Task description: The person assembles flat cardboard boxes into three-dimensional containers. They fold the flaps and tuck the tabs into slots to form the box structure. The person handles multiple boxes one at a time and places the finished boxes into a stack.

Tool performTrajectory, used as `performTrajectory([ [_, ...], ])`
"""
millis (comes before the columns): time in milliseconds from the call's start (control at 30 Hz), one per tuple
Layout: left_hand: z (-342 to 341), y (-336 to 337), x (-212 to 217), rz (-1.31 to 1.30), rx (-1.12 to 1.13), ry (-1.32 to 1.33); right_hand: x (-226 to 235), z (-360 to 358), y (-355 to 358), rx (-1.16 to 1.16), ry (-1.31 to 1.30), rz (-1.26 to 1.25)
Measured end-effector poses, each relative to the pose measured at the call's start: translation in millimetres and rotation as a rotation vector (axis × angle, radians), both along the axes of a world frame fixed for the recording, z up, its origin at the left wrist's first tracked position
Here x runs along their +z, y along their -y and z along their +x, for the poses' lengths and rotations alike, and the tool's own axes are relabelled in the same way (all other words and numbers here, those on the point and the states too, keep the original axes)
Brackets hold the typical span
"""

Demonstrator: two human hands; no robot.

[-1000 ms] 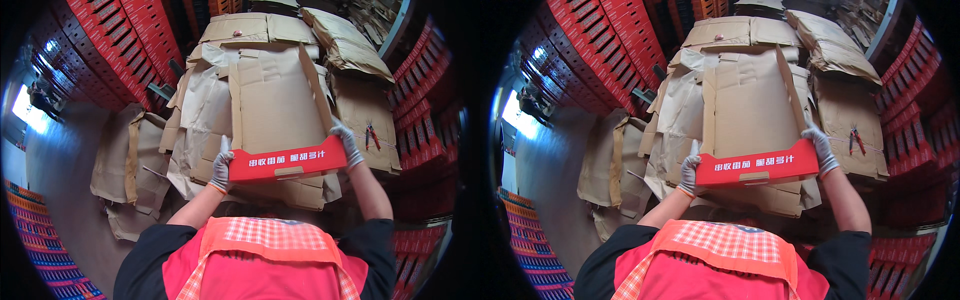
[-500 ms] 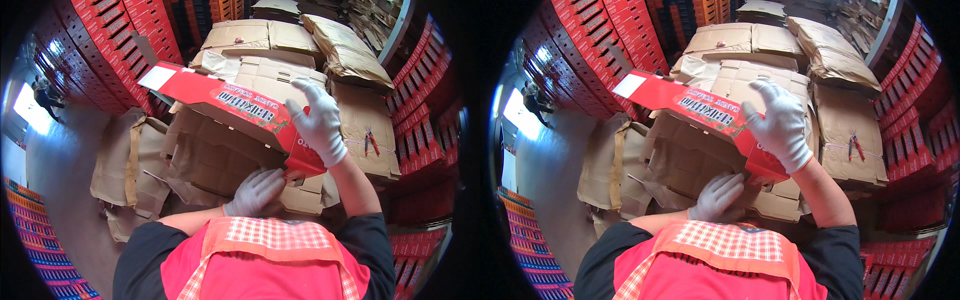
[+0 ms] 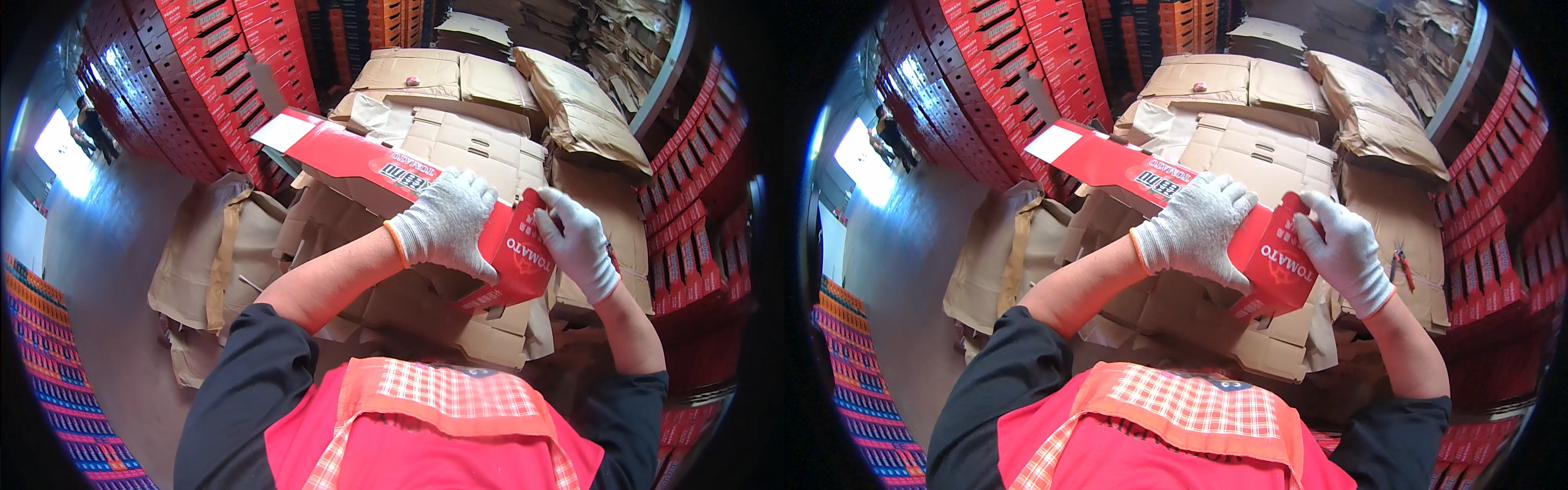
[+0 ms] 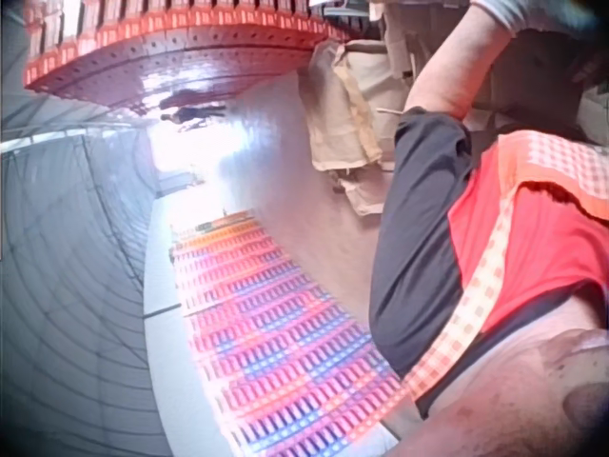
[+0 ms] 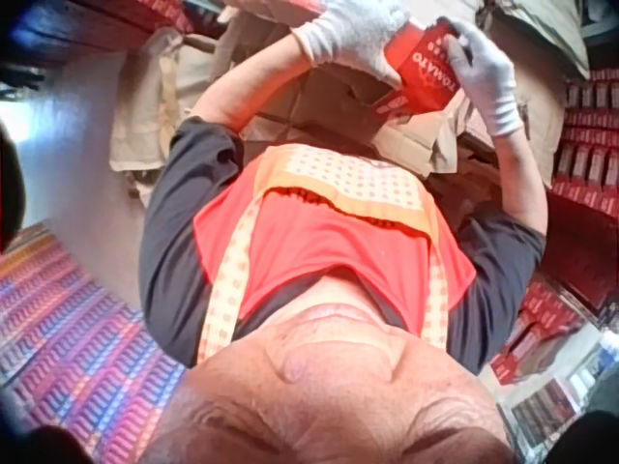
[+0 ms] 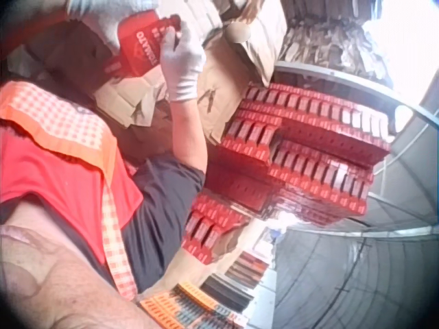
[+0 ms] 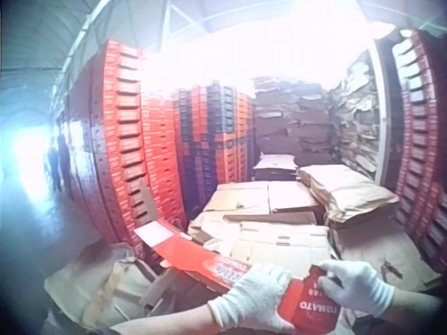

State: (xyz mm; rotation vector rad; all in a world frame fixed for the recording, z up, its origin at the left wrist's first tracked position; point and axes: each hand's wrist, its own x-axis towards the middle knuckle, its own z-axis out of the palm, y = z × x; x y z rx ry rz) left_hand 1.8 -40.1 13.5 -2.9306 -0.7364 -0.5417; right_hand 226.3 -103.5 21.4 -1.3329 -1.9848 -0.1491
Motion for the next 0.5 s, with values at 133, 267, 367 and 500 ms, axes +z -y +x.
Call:
performTrajectory([
  [133, 2, -5, -1, -0.026, -0.038, -0.019, 16, -1, -4, 0.023, 0.157, -0.205],
  [267, 1, -3, -4, -0.061, -0.028, -0.028, 19, -20, -33, 0.098, 0.617, -0.005],
  [367, -9, 7, -8, -0.051, 0.013, 0.084, -5, -43, -67, 0.006, 0.346, -0.187],
  [500, -24, 16, -16, -0.107, -0.032, 0.353, -8, -55, -78, -0.005, -0.054, -0.591],
])
